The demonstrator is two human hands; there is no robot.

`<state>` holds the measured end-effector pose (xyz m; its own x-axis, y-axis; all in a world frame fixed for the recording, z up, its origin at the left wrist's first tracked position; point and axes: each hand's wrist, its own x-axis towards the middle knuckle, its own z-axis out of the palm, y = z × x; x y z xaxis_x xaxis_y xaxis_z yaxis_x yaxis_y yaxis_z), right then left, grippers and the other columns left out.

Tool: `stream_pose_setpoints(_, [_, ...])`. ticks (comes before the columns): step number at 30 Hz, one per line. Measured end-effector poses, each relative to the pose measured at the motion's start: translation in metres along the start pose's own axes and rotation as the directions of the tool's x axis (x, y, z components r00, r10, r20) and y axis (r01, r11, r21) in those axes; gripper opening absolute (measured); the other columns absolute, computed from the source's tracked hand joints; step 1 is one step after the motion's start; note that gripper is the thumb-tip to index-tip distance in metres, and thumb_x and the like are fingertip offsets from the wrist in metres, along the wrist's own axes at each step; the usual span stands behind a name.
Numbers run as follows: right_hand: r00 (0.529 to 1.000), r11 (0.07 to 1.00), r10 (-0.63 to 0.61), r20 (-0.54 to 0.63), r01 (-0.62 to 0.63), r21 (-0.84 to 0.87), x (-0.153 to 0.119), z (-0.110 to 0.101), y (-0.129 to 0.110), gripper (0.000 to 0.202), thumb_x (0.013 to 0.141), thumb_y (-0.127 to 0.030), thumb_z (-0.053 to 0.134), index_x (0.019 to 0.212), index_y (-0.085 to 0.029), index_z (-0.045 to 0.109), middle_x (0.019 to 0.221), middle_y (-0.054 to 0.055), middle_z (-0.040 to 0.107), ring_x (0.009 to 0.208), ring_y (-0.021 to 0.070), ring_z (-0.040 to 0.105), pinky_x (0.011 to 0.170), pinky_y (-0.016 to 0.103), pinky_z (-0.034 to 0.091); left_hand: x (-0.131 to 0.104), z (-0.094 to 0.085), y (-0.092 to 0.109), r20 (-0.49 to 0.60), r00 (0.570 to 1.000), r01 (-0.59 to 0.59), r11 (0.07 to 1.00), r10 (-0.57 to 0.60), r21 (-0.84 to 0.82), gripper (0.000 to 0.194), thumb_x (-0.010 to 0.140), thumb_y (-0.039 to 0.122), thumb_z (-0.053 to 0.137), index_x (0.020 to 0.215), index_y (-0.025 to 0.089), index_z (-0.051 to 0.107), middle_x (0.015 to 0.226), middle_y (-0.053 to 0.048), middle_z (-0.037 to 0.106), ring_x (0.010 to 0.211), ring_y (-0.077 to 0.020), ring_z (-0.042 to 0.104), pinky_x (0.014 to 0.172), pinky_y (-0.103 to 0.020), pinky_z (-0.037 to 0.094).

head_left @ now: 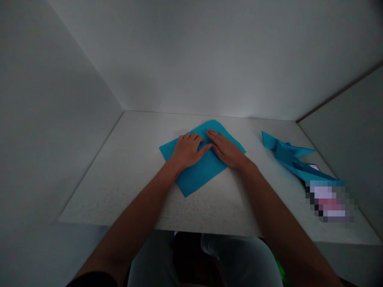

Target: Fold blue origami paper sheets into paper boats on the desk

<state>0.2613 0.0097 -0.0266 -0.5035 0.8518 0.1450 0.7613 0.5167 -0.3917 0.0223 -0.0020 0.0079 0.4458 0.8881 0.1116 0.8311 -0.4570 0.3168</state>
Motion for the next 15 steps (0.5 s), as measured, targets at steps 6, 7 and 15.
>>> stream_pose_setpoints(6, [0.984, 0.973, -0.177, 0.032, 0.17, 0.155, 0.002, -0.005, -0.013, 0.045, 0.114, -0.043, 0.049, 0.15, -0.028, 0.073, 0.158, 0.012, 0.071, 0.149, 0.0316, 0.065, 0.129, 0.059, 0.049, 0.009, 0.001, -0.012, -0.085, 0.996, 0.01, 0.998, -0.016, -0.064, 0.04, 0.117, 0.041, 0.046, 0.136, 0.02, 0.074, 0.139, -0.014, 0.077, 0.136, -0.0321, 0.067, 0.118, -0.049, 0.048])
stream_pose_setpoints(7, [0.981, 0.967, -0.195, 0.021, 0.189, 0.169, 0.002, -0.007, -0.013, 0.041, 0.113, -0.04, 0.052, 0.144, -0.028, 0.077, 0.15, 0.011, 0.075, 0.143, 0.0312, 0.068, 0.126, 0.059, 0.052, 0.009, 0.004, -0.014, -0.068, 0.998, -0.018, 0.998, 0.014, -0.066, 0.042, 0.117, 0.039, 0.045, 0.143, 0.02, 0.071, 0.149, -0.014, 0.073, 0.143, -0.0315, 0.063, 0.123, -0.049, 0.046])
stream_pose_setpoints(15, [0.993, 0.988, -0.097, -0.069, 0.104, 0.115, 0.004, -0.002, -0.015, 0.034, 0.11, -0.032, 0.05, 0.133, -0.026, 0.075, 0.148, 0.015, 0.073, 0.139, 0.0321, 0.066, 0.123, 0.058, 0.05, 0.005, 0.022, -0.018, 0.1, 0.988, -0.116, 0.993, 0.116, -0.003, 0.063, 0.116, 0.043, 0.03, 0.174, 0.024, 0.046, 0.184, -0.006, 0.04, 0.175, -0.029, 0.028, 0.144, -0.055, 0.014])
